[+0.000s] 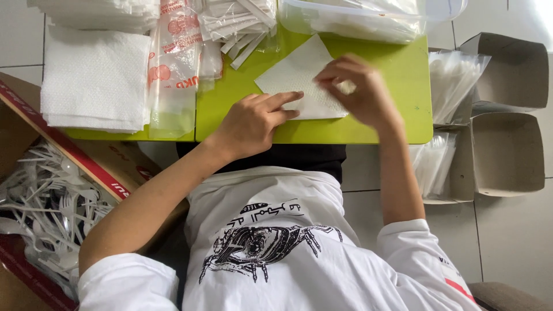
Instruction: Wrapping plastic spoons individually in paper napkins by folding and rolling them.
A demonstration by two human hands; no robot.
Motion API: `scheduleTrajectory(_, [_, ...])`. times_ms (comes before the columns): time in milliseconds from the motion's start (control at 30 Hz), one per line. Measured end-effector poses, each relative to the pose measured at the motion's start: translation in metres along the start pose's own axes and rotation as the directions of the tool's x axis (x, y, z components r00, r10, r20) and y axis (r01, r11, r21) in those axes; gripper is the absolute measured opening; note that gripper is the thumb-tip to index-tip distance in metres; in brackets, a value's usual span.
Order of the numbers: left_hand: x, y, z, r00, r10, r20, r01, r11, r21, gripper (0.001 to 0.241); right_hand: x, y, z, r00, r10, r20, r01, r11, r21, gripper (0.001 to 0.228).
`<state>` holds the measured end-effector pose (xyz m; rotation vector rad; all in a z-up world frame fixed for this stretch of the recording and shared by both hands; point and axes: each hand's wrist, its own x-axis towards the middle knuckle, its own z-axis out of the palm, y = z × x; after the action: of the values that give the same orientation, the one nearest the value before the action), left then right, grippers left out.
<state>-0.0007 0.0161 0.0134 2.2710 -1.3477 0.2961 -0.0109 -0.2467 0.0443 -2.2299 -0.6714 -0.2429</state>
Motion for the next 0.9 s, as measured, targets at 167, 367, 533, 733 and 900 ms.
scheduleTrajectory(167, [0.0, 0.003, -0.001, 0.998, 0.034, -0.061, -0.03, 0.997, 0.078, 0.034, -0.017, -0.01, -0.022, 0.999, -0.004, -0.038, 0.004, 1.0, 0.013, 0.012])
scheduleTrajectory(367, [0.002, 0.006, -0.008, 0.998, -0.03, 0.058, 0.029, 0.999, 0.02, 0.034, -0.023, -0.038, 0.001, 0.985, 0.005, 0.174, 0.015, 0.994, -0.112, 0.016])
scheduleTrajectory(533, [0.0, 0.003, 0.001, 0.993, -0.066, 0.1, 0.071, 0.996, -0.047, 0.031, -0.02, -0.036, 0.007, 0.972, 0.036, 0.23, 0.043, 0.943, -0.329, 0.007])
scheduleTrajectory(733, [0.007, -0.005, -0.022, 0.963, -0.188, 0.193, 0.2, 0.979, -0.046, 0.061, -0.023, -0.029, 0.01, 0.969, 0.065, 0.24, 0.026, 0.933, -0.359, 0.006])
scheduleTrajectory(900, [-0.01, -0.015, -0.039, 0.877, -0.372, 0.304, 0.421, 0.9, -0.114, 0.064, -0.028, -0.034, 0.01, 0.975, 0.066, 0.212, 0.017, 0.93, -0.368, 0.009])
